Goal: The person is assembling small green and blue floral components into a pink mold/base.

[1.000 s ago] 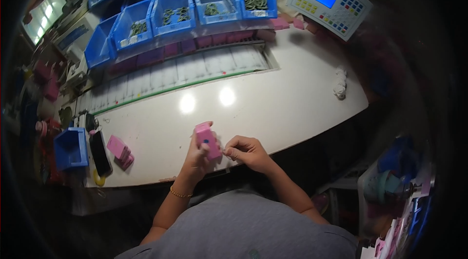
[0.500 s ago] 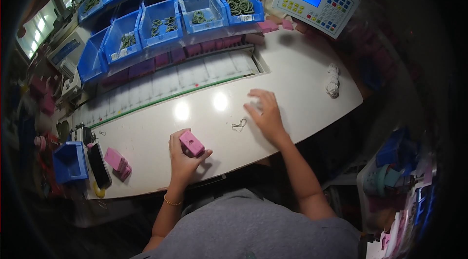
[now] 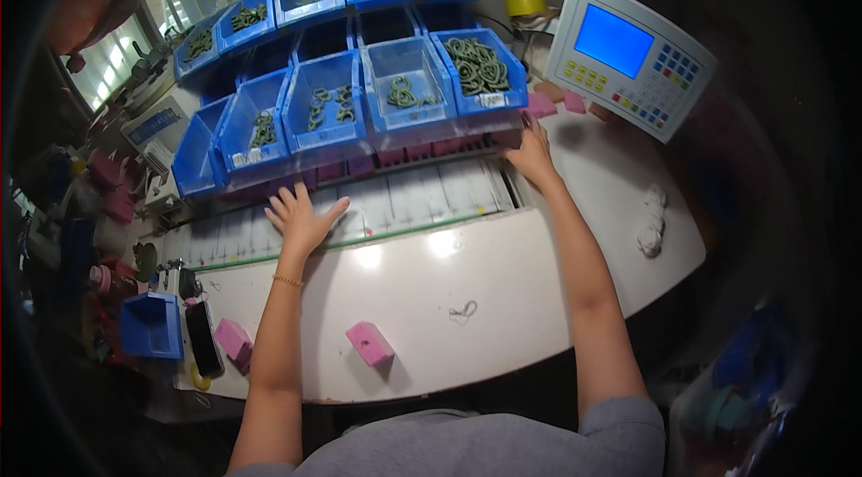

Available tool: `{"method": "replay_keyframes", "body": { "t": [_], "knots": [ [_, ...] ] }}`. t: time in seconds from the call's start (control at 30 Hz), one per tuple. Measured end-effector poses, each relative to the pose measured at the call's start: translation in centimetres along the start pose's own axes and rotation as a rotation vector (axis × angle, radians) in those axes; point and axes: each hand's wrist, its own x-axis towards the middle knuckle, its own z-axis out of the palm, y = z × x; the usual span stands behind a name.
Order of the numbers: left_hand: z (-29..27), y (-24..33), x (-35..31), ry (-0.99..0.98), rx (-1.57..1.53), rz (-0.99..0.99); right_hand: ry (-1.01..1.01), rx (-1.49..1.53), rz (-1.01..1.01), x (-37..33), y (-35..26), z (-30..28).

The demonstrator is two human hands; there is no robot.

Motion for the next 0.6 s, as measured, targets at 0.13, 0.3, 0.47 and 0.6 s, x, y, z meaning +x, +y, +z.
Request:
{"method": "replay_keyframes", "body": {
  "t": [0.13, 0.3, 0.47, 0.6],
  "knots": [
    [2.4, 0.0, 5.1, 0.009, 0.092, -0.048, 0.048, 0.036, 0.07, 0.0, -1.7, 1.3],
    [6.2, -0.2, 9.5, 0.075, -0.274, 0.266, 0.265, -0.094, 0.027, 1.4, -1.3, 5.3],
    [6.1, -0.3, 12.3, 0.035, -0.186, 0.337, 0.276, 0.072, -0.103, 2.3, 1.2, 5.0],
    [4.8, -1.2, 10.7, 0.064, -0.152, 0.389, 0.158, 0.133, -0.099, -0.8, -0.8, 2.7]
  ]
}}
